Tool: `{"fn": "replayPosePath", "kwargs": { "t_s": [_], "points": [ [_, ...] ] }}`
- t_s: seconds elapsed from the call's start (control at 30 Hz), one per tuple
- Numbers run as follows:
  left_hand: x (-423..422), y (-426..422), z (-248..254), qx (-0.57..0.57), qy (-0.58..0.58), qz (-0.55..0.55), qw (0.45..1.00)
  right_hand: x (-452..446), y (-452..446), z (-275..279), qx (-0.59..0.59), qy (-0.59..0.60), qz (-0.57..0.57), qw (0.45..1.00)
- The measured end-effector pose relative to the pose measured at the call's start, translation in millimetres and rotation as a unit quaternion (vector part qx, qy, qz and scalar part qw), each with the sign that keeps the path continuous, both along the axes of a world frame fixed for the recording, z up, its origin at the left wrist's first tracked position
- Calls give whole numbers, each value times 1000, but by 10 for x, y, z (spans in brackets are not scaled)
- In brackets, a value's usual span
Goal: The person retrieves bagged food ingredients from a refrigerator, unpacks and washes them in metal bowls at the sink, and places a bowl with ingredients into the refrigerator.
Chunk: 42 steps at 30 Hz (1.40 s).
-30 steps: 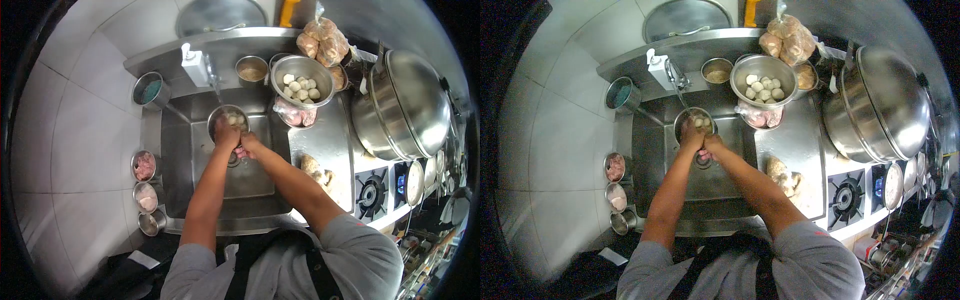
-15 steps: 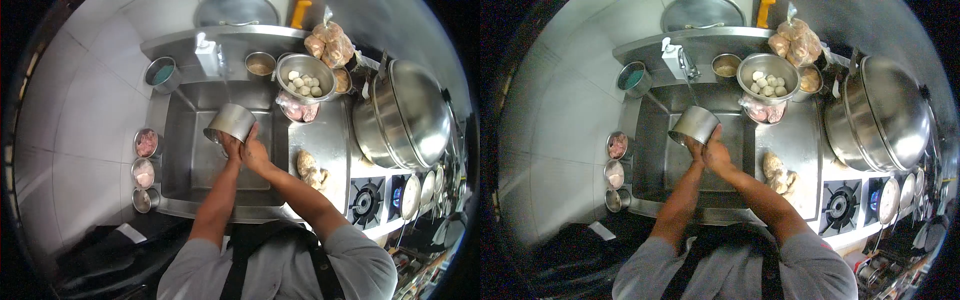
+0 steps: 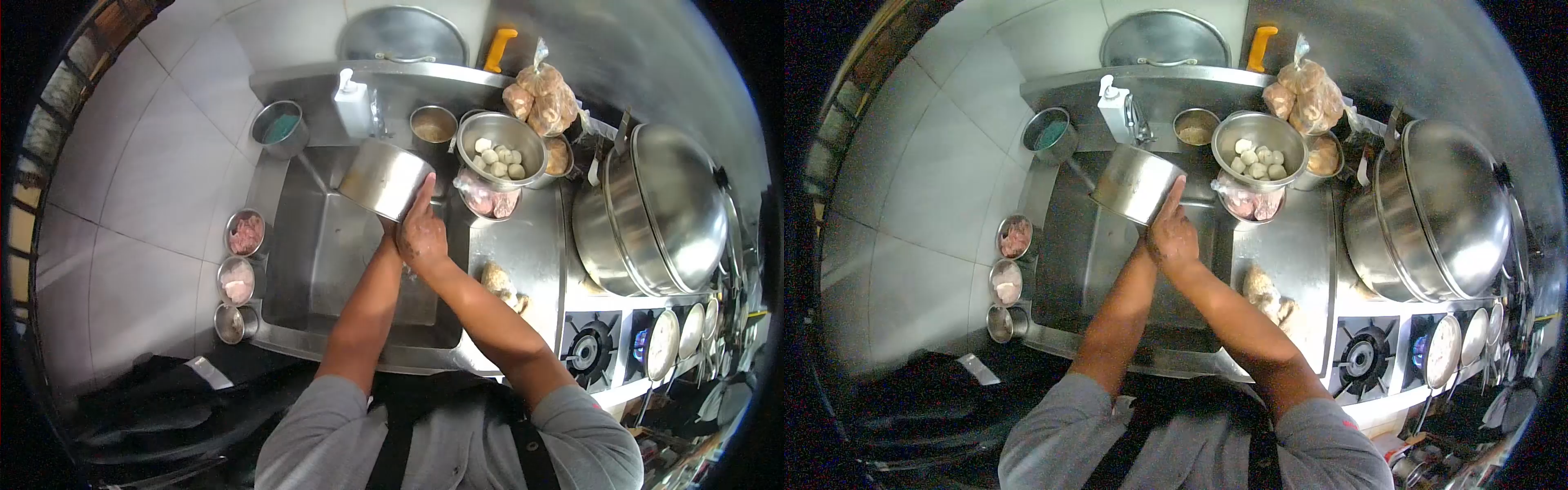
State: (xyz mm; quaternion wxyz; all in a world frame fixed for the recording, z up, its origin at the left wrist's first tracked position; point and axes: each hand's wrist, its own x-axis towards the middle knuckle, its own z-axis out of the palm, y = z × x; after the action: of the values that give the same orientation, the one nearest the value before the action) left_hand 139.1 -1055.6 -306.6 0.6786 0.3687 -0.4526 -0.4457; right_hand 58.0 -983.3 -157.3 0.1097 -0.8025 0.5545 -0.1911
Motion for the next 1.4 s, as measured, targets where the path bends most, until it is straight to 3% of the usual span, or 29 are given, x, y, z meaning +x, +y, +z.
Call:
{"fn": "replayPosePath", "kwargs": {
  "t_s": [0.03,0.07,0.1,0.13,0.17,0.2,0.23,0.27,0.3,0.33,0.37,0.5,0.57,0.67,0.7,0.73,0.77,0.83,0.9,0.93,0.97,1.07,1.1,1.2,1.3,1.33,1.4],
  "points": [
    [16,-92,-100,-15,96,-8,995,19,-36,9,-1,0,-2,1000],
    [47,-98,52,-16,96,-9,995,42,-73,24,66,-32,-25,997],
    [121,-102,207,-25,-64,109,992,62,-119,29,134,-64,-48,988],
    [199,-61,424,-31,-222,223,949,68,-219,-128,135,-63,-48,988],
    [264,-36,528,-35,-372,327,868,65,-378,-431,182,-211,-55,959],
    [315,-56,532,31,-409,270,871,62,-521,-656,225,-356,-61,905],
    [380,-99,537,97,-444,209,866,52,-649,-762,227,-358,-62,904],
    [501,-155,549,64,-500,151,850,36,-755,-823,402,-430,-74,805],
    [585,-213,555,65,-502,146,850,28,-813,-901,558,-483,-82,670],
    [623,-252,697,158,-325,107,926,85,-725,-822,547,-506,-156,648],
    [681,-325,722,246,-132,63,958,117,-744,-914,547,-507,-161,646],
    [1139,-595,638,233,-140,10,962,184,-751,-1042,601,-514,-189,582],
    [1279,-633,554,123,-306,197,923,182,-786,-1036,619,-546,-182,534],
    [1331,-329,185,213,-352,219,885,160,-798,-862,598,-524,-192,576],
    [1368,-188,171,401,-184,65,895,128,-789,-776,591,-529,-197,577],
    [1393,-86,167,556,-5,-97,825,100,-771,-690,592,-515,-178,594],
    [1368,-50,113,552,-9,-105,827,69,-771,-637,593,-499,-158,611],
    [1303,62,-82,436,184,-215,854,-31,-738,-709,584,-505,-138,621],
    [1213,99,26,438,217,-174,855,-190,-657,-444,574,-389,-92,715],
    [1161,107,111,439,250,-127,854,-318,-546,-171,537,-387,-71,746],
    [1099,109,177,435,253,-130,854,-472,-482,-41,547,-432,-80,713],
    [858,197,393,365,3,56,929,-976,-431,240,541,-573,-83,611],
    [905,169,340,365,6,61,929,-1110,-464,324,521,-610,-88,591],
    [1093,57,209,421,216,-9,881,-1342,-665,345,509,-658,-81,549],
    [952,56,-14,396,140,-9,908,-1403,-814,277,478,-670,-109,558],
    [766,186,415,391,148,29,908,-1412,-853,253,486,-655,-119,566],
    [822,149,262,407,173,-5,897,-1418,-884,332,504,-643,-129,562]
  ]
}}
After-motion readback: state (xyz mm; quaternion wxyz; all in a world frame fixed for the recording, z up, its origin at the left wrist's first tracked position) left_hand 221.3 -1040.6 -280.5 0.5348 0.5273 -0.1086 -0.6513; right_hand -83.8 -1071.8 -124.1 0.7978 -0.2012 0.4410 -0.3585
